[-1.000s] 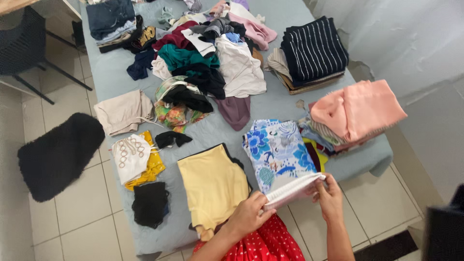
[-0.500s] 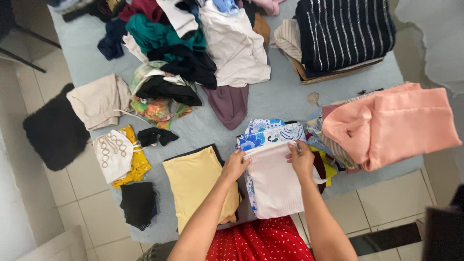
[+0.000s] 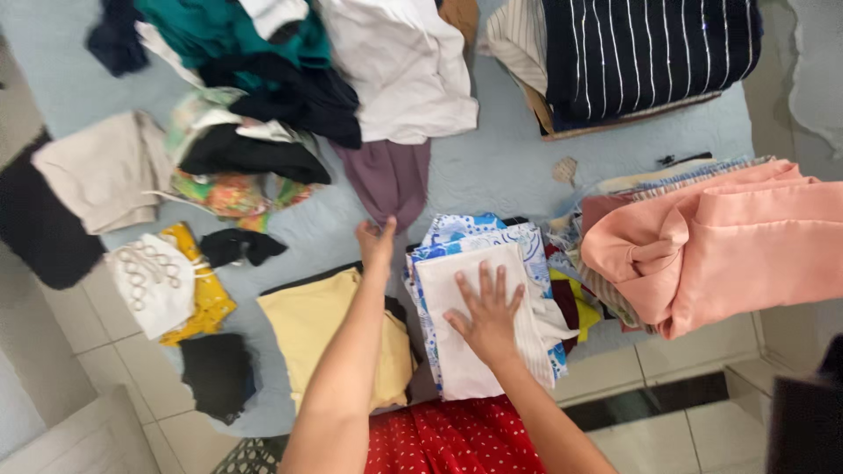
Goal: The person folds various garments including shirts, pants, and underwear on a bed. They pick up each item, smooth it out, fold it neatly, and place it into organized stacks on the bed.
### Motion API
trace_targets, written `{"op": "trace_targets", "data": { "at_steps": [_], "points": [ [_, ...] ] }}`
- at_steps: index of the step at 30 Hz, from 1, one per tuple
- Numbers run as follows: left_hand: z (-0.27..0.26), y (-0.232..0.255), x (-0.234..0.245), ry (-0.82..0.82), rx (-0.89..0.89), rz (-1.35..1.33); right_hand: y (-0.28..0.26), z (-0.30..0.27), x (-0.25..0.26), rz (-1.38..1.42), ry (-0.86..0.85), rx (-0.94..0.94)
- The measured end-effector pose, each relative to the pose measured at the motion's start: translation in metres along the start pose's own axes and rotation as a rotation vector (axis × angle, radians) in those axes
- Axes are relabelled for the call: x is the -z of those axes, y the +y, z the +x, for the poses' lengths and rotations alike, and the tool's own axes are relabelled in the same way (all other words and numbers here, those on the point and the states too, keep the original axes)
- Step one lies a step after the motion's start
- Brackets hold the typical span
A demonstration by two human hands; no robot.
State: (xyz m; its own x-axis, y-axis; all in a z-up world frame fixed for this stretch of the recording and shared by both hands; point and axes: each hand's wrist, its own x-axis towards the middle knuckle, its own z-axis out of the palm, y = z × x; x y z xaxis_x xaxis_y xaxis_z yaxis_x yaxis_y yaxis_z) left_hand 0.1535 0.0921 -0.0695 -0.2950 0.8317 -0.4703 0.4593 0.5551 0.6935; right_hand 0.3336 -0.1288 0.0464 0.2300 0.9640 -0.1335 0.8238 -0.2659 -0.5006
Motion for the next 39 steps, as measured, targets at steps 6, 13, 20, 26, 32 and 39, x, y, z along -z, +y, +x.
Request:
{"op": "trace_targets", "data": {
  "at_steps": [6, 13, 20, 26, 32, 39],
  "points": [
    [0.042, 0.001, -0.015, -0.249, 0.168, -0.245, 0.016, 0.005, -0.030, -0.075, -0.111, 0.018],
    [-0.035, 0.082, 0.050, -0.403, 0.122, -0.835, -0.005, 0.018, -0.006, 0.389, 0.003, -0.174],
    [-0.178, 0.115, 0.150, -0.514, 0.032, -0.822, -0.084, 0.115, 0.004, 1.973, -0.363, -0.825],
    [-0.248, 0.101, 0.220, -0.647, -0.032, -0.706, -0.161, 0.146, 0.030, 1.849, -0.262, -0.667],
    [-0.227, 0.076, 0.264, -0.718, 0.063, -0.862, -0.220, 0.119, 0.092, 1.800, -0.191, -0.626],
    [-0.202, 0.101, 0.254, -0.679, 0.367, -1.316, -0.243, -0.009, 0.144, 1.780, -0.443, -0.401]
  ]
}}
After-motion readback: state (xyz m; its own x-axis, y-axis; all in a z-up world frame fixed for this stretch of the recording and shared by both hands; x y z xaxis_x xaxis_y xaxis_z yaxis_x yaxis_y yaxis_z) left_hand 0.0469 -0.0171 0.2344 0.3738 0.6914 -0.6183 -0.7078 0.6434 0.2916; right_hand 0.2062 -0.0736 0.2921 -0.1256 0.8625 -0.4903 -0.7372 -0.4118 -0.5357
